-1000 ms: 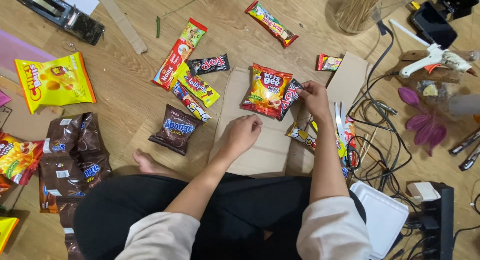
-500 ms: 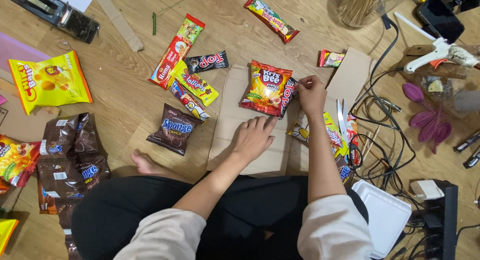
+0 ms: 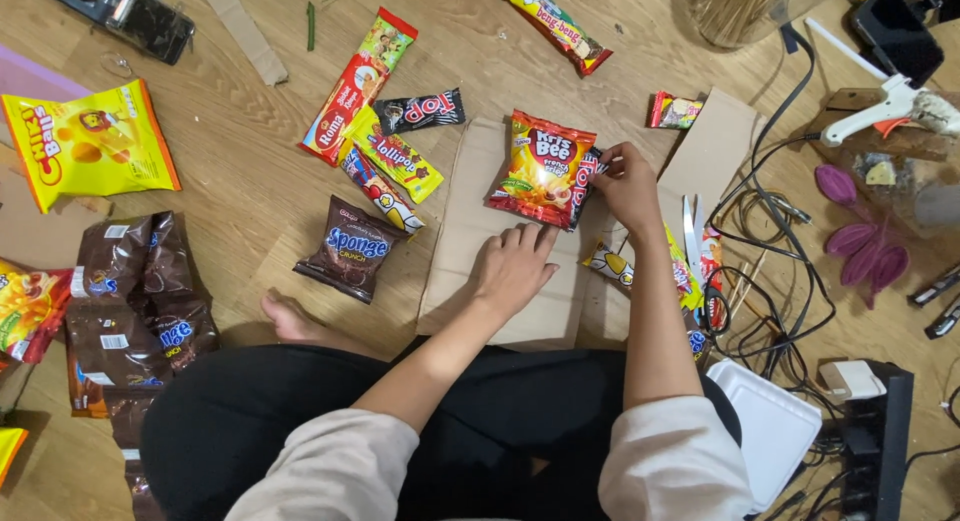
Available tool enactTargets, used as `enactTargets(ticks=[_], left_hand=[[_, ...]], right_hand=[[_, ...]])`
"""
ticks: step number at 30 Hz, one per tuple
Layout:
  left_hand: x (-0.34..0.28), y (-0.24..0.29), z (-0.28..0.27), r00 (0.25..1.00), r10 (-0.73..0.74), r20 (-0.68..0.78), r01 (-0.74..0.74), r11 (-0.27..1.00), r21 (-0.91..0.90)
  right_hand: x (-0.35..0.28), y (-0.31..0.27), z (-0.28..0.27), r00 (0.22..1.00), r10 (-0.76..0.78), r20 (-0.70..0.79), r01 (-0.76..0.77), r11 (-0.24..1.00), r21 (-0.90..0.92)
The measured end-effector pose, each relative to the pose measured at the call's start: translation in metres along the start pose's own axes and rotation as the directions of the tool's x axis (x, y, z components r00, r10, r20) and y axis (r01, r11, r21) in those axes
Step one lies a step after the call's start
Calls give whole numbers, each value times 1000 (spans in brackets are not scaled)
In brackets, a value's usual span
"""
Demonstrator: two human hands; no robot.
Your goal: Gluing various snack packages onto a cardboard base using a hot glue gun to create an arrangement.
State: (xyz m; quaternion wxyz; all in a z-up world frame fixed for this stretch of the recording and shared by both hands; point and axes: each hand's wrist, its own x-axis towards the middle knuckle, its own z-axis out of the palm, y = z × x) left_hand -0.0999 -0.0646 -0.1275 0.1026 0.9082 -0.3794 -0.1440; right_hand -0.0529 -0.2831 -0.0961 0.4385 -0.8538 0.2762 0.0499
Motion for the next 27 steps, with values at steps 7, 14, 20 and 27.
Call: enactTargets(ticks=[7,14,20,27], left_hand=[[0,0,0,999,-3,-49,3,1000,2],[1,0,6,997,-13,-77,14,1000,12],[3,-1,8,998,-22,-54,21,1000,-16],[0,0,7,992,-29,-121,27,1000,-15]], right_hand=[[4,8,2,1000,-5,-2,5,999,47],[5,5,-4,998,-28,-56,29,999,16],[14,22,4,996,-67,-55,60,991,-117],[9,17,1,994,-86,-66,83,995,-50]])
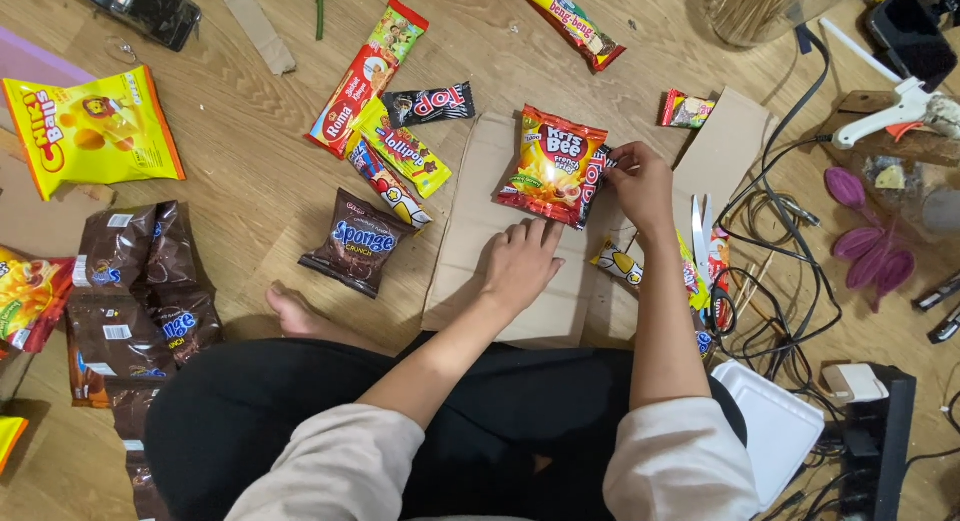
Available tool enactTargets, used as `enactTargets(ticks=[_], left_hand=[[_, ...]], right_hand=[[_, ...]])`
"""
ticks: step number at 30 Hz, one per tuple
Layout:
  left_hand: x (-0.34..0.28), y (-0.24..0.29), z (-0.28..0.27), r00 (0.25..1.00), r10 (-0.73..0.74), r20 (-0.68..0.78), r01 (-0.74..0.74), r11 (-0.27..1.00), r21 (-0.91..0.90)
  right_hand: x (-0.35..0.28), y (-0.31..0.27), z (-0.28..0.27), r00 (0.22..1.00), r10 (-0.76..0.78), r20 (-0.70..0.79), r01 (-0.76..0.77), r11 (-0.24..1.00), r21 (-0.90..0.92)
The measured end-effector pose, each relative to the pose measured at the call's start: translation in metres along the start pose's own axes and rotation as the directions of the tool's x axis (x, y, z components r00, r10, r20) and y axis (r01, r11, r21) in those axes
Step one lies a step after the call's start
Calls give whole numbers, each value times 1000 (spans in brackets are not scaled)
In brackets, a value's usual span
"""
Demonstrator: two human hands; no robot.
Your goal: Gluing various snack packages onto a cardboard base using a hot glue gun to create an arrangement.
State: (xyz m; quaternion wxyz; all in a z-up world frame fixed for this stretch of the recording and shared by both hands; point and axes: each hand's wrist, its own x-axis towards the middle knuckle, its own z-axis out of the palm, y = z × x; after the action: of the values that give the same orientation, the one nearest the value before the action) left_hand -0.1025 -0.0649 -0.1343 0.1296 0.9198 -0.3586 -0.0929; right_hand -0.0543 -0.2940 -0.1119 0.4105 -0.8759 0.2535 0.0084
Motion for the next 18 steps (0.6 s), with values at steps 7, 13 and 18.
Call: enactTargets(ticks=[7,13,18], left_hand=[[3,0,8,932,70,-356,-85,996,-24],[9,0,-1,793,175,-583,-215,977,1],[10,-7,-34,948,110,-300,-145,985,-96]], right_hand=[[9,-4,-8,974,-38,-224,42,999,13],[-27,-65,-2,928,-57,-368,162,952,260],[-30,-39,-15,990,-121,-76,115,991,-73]])
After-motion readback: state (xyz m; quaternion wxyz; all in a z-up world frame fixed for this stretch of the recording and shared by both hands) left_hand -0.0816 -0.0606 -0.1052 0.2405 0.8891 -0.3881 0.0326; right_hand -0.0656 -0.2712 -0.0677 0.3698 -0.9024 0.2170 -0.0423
